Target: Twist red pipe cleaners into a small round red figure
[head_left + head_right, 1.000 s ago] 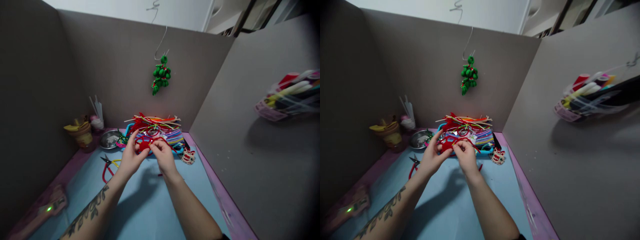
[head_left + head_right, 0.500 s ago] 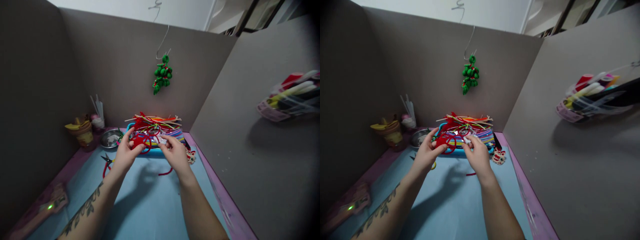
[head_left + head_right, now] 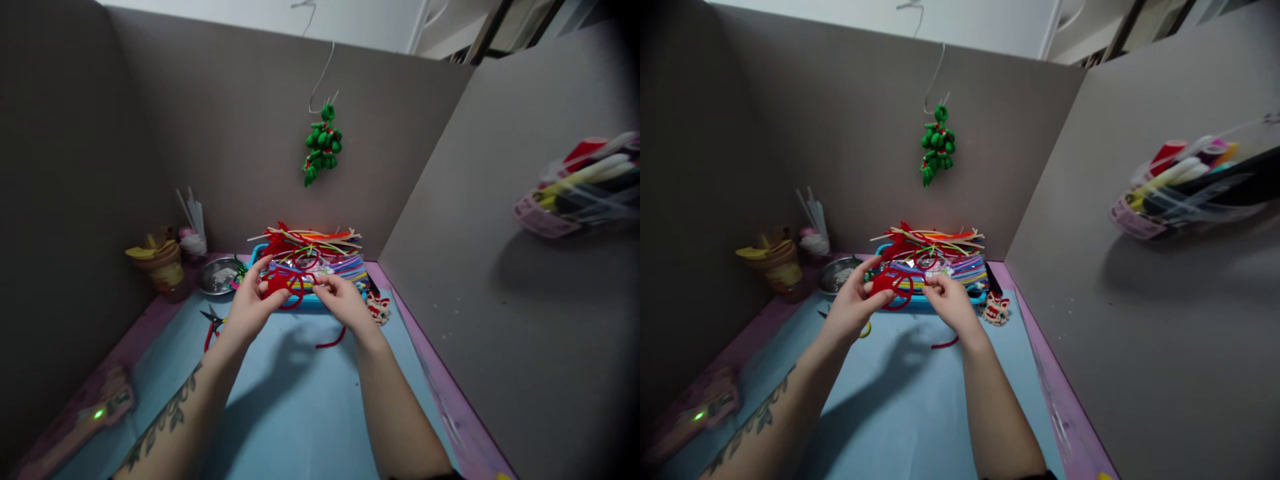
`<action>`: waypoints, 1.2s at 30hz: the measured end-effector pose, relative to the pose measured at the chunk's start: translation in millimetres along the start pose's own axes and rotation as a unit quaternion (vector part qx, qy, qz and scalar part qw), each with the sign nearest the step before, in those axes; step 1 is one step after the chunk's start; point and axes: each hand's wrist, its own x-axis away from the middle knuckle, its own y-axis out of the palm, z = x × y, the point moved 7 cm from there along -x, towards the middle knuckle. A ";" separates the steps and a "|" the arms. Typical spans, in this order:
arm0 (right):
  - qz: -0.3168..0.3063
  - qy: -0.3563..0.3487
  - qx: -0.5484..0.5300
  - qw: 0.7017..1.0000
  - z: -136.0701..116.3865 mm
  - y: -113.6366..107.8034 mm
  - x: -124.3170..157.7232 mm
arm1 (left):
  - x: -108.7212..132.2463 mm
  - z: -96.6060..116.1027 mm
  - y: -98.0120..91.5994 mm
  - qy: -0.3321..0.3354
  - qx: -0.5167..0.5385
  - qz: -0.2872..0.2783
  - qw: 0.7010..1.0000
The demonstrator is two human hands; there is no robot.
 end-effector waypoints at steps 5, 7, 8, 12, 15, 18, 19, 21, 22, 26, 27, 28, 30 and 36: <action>0.002 -0.002 -0.053 0.999 -6.3 -2.2 2.4 | -0.1 -1.2 -0.2 0.002 -0.003 -0.009 1.000; 0.041 0.007 -0.126 0.991 -10.2 -5.7 5.1 | -0.1 -2.7 1.8 -0.003 -0.007 -0.019 1.000; 0.058 0.014 -0.164 0.985 -11.6 -6.3 6.8 | 0.1 -3.6 3.3 -0.008 -0.008 -0.024 1.000; 0.072 -0.007 -0.220 0.973 -21.3 -1.2 11.2 | 1.3 -4.9 9.3 -0.026 -0.002 -0.044 0.999; 0.010 -0.032 -0.201 0.979 -26.7 8.9 11.9 | 1.7 -4.1 10.8 -0.027 0.000 -0.055 0.998; -0.072 -0.012 -0.200 0.977 -23.5 19.8 13.2 | 1.1 -4.3 9.0 -0.023 -0.005 -0.055 0.998; -0.102 0.002 -0.201 0.974 -21.4 23.7 14.0 | 0.9 -4.8 8.7 -0.023 -0.003 -0.057 0.998; -0.147 0.020 -0.206 0.967 -18.3 29.1 15.3 | 0.6 -5.8 8.6 -0.026 0.003 -0.059 0.998; -0.154 0.023 -0.211 0.965 -17.6 29.8 15.2 | 0.5 -5.8 8.5 -0.025 0.006 -0.058 0.998; -0.107 0.024 -0.227 0.968 -16.6 24.1 11.5 | -0.8 -2.7 3.6 -0.009 0.018 -0.015 1.000; -0.086 0.021 -0.229 0.969 -17.2 22.0 11.1 | -1.4 -1.9 1.6 -0.005 0.026 0.001 1.000; -0.061 0.011 -0.228 0.972 -18.6 19.3 11.3 | -2.0 -1.5 -0.6 -0.003 0.036 0.017 0.999; 0.006 -0.033 -0.209 0.977 -24.5 11.8 14.0 | -3.2 -1.3 -4.7 -0.001 0.057 0.045 0.997; 0.053 -0.321 0.094 0.941 -64.9 20.6 40.4 | -5.9 -5.4 -11.5 0.000 0.093 0.073 0.993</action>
